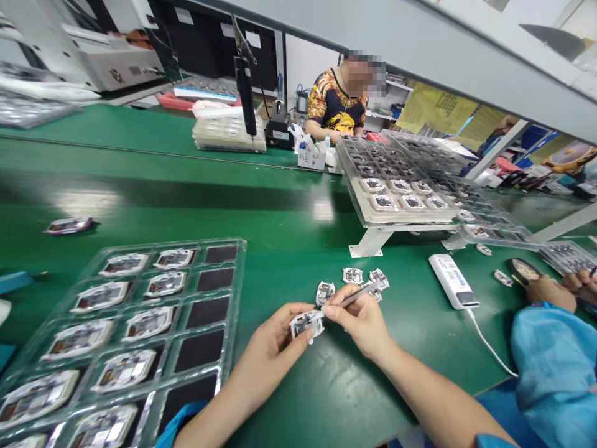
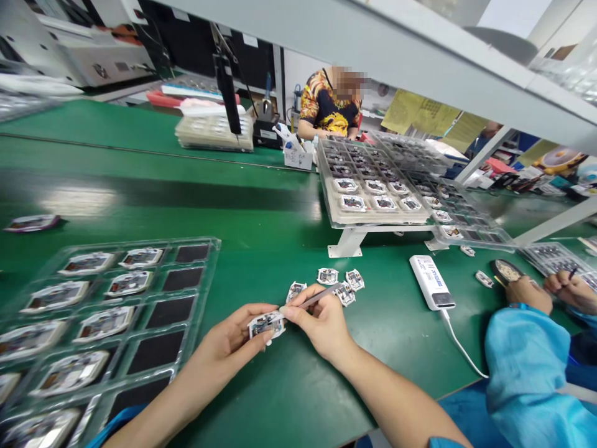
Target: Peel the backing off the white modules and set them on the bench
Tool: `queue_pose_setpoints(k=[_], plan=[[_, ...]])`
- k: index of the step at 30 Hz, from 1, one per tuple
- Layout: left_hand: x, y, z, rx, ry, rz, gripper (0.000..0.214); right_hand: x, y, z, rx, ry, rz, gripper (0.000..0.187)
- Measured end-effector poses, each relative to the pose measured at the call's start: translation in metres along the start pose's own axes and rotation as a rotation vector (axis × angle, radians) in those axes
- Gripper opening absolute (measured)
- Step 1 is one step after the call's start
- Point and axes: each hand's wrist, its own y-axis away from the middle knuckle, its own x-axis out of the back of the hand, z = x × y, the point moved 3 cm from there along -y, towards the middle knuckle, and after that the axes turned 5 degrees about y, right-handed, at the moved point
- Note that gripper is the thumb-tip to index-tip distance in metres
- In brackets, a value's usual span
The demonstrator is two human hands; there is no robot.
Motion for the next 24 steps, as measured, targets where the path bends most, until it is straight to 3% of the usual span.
queue_pose_setpoints(k=[10,24], plan=[[0.0,0.002,0.002,0.0,-0.007,0.011,0.03,0.003,0.0,-0.003,0.037,0.096,-0.019,0.03],[0.0,0.002,-0.004,0.061,0.023,0.164,0.035,-0.006,0.011,0.0,0.111,0.083,-0.01,0.019]])
